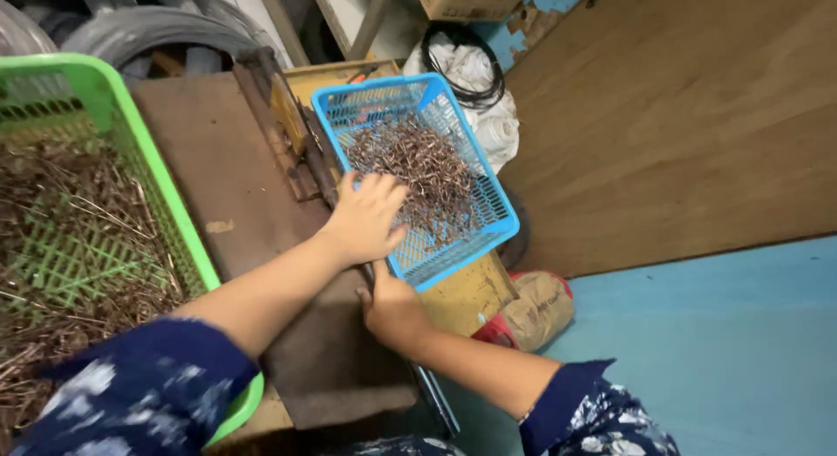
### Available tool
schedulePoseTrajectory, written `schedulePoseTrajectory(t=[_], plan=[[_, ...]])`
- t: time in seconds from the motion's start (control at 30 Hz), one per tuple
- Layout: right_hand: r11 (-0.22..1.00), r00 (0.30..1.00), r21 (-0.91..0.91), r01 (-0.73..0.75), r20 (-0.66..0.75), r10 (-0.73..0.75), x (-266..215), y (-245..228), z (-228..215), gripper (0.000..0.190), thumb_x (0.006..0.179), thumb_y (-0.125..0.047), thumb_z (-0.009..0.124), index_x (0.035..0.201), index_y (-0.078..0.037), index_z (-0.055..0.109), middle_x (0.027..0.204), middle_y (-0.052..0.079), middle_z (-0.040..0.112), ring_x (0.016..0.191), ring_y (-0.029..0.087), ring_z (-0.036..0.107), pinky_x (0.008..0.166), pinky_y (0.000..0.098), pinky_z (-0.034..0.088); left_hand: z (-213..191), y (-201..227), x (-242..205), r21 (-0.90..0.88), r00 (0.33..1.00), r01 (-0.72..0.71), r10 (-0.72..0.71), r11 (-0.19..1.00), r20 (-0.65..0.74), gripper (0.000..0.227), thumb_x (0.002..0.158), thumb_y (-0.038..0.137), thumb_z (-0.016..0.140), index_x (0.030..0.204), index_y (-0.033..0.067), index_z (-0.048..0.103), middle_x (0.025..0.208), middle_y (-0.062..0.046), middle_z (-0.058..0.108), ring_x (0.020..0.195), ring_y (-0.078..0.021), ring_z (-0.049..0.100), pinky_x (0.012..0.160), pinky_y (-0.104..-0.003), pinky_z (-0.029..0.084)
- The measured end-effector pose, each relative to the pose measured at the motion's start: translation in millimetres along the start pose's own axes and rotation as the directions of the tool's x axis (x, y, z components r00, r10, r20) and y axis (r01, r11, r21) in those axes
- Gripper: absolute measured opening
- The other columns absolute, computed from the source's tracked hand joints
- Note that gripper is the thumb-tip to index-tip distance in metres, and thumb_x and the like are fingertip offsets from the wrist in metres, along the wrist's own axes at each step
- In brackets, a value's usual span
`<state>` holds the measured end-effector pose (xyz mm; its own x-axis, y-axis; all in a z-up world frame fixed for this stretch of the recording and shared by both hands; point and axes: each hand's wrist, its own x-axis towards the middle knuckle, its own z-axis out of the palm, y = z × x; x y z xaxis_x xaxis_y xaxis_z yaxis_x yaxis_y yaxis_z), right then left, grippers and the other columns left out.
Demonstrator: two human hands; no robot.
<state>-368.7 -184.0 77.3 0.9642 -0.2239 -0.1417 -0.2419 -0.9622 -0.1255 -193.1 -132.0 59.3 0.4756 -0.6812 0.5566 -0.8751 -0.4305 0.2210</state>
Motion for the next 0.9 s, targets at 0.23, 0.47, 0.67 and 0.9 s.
schedulePoseTrajectory(t=[0.23,0.47,0.67,0.9], plan=[[0.976,0.936,0.138,-0.172,0.330,0.118,-10,-43,-93,0.080,0.111,-0.028,0.053,0.176,-0.037,0.008,0.116,0.029,0.076,0.116,0.049,0.073,0.103,0.0590,0.058,-47,-114,-25,0.340,0.823,0.548,-0.420,0.764,-0.383,0.058,0.079,0.026,0.075,0.128,-0.0002,0.059,0.129,-0.029,0.058,0.121,-0.0491,0.051,0.096,-0.063,0.036],[0.965,0.935,0.223,-0.138,0.351,0.053,-11,-40,-101,0.084,0.108,-0.022,0.054,0.175,-0.038,0.006,0.122,0.034,0.073,0.120,0.053,0.070,0.104,0.0630,0.056,-48,-172,-24,0.144,0.748,0.604,-0.620,0.784,0.237,0.022,0.106,0.039,0.065,0.120,0.0318,0.081,0.111,-0.001,0.082,0.123,-0.0365,0.062,0.112,-0.077,0.023],[0.970,0.912,0.196,-0.144,0.406,0.053,-12,-39,-138,0.094,0.104,-0.028,0.061,0.174,-0.048,0.001,0.127,0.029,0.074,0.124,0.048,0.070,0.109,0.0585,0.056,-40,-190,-15,0.181,0.663,0.627,-0.640,0.758,0.387,0.020,0.105,0.038,0.069,0.113,0.0281,0.085,0.107,-0.010,0.084,0.128,-0.0394,0.063,0.115,-0.079,0.019],[0.990,0.906,0.142,-0.027,0.422,-0.036,6,-63,-262,0.084,0.103,-0.023,0.061,0.176,-0.024,0.019,0.125,0.036,0.073,0.111,0.055,0.075,0.093,0.0634,0.061,-47,-185,-16,0.135,0.628,0.596,-0.564,0.791,0.536,0.034,0.105,0.032,0.069,0.134,0.0197,0.082,0.144,-0.021,0.071,0.143,-0.0506,0.051,0.115,-0.089,0.007]])
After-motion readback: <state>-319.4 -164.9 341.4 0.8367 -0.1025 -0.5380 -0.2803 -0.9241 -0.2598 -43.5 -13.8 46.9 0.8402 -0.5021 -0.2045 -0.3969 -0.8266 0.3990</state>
